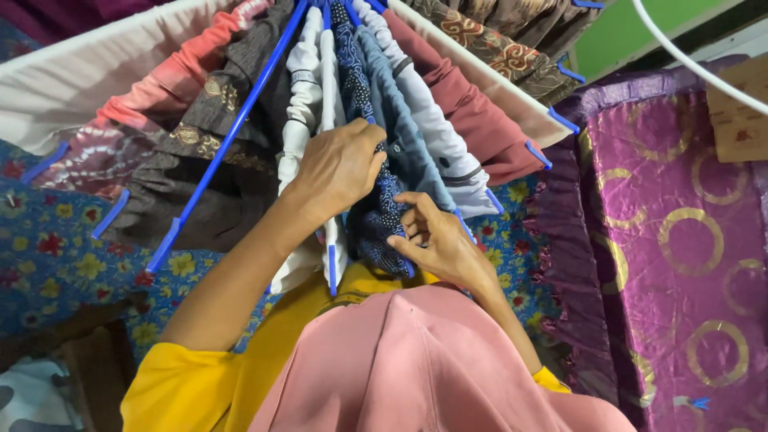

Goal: The person arranges multiple garments on a blue circular drying rack, spreading them evenly across the spokes. The person repeatedly adjusts the position of each item to ensure they are properly displayed and not overlapping.

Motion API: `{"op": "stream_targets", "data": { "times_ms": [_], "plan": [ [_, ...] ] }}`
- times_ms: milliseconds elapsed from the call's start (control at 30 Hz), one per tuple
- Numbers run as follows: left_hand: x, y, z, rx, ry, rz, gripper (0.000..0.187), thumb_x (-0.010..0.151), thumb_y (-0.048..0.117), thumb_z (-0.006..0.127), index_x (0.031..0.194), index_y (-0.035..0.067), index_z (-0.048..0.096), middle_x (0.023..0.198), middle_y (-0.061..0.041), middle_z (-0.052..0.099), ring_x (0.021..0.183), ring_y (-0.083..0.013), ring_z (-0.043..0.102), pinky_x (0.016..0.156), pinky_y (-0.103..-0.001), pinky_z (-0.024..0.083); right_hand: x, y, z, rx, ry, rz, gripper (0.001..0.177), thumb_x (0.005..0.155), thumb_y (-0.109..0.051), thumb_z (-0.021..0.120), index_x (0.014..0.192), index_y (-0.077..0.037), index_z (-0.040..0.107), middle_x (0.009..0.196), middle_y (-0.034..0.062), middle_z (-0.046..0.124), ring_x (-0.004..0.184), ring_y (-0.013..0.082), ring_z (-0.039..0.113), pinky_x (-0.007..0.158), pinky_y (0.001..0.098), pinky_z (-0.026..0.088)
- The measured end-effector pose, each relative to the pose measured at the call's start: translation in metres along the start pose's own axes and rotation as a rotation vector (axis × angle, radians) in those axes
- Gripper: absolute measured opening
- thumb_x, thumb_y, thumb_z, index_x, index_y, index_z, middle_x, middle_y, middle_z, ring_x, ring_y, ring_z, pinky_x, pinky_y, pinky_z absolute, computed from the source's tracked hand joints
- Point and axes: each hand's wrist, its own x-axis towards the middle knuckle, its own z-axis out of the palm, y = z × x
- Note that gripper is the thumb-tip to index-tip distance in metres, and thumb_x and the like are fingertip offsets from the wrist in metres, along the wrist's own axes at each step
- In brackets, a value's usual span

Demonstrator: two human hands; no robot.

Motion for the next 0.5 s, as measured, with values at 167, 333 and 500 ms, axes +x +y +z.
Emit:
{"op": "stream_targets", "data": {
  "times_ms": [167,333,500],
  "plan": [
    [0.007,-0.001,-0.018,-0.025,-0.07,-0.023,0.026,0.095,0.028,0.065,0.115,0.012,0.065,0.092,-0.011,0.062,0.086,-0.038,0.071,0.071,-0.052,0.058,0.002,0.002,-0.001,0.014,-0.025,-0.013,0.065,0.083,-0.007,0.081,0.14,-0.008,0.05,0.083,0.0101,0.064,0.073,0.0187,0.067,0.068,0.029,0.064],
    [0.024,-0.02,-0.013,0.074,0.033,-0.069,0.034,0.095,0.029,0.067,0.124,0.011,0.062,0.095,-0.013,0.058,0.08,-0.0446,0.071,0.069,-0.059,0.059,0.003,-0.003,0.003,-0.016,-0.047,-0.03,0.063,0.084,-0.009,0.08,0.139,-0.006,0.049,0.083,0.0126,0.063,0.072,0.0219,0.067,0.067,0.0326,0.064],
    [0.02,-0.016,-0.012,0.001,-0.034,-0.007,0.015,0.099,0.025,0.063,0.103,0.013,0.071,0.085,-0.01,0.065,0.086,-0.0386,0.072,0.075,-0.052,0.059,0.008,0.003,0.004,0.017,-0.071,-0.023,0.061,0.084,-0.01,0.08,0.137,-0.008,0.049,0.081,0.0093,0.063,0.072,0.0195,0.067,0.068,0.0296,0.064]
  ]
}}
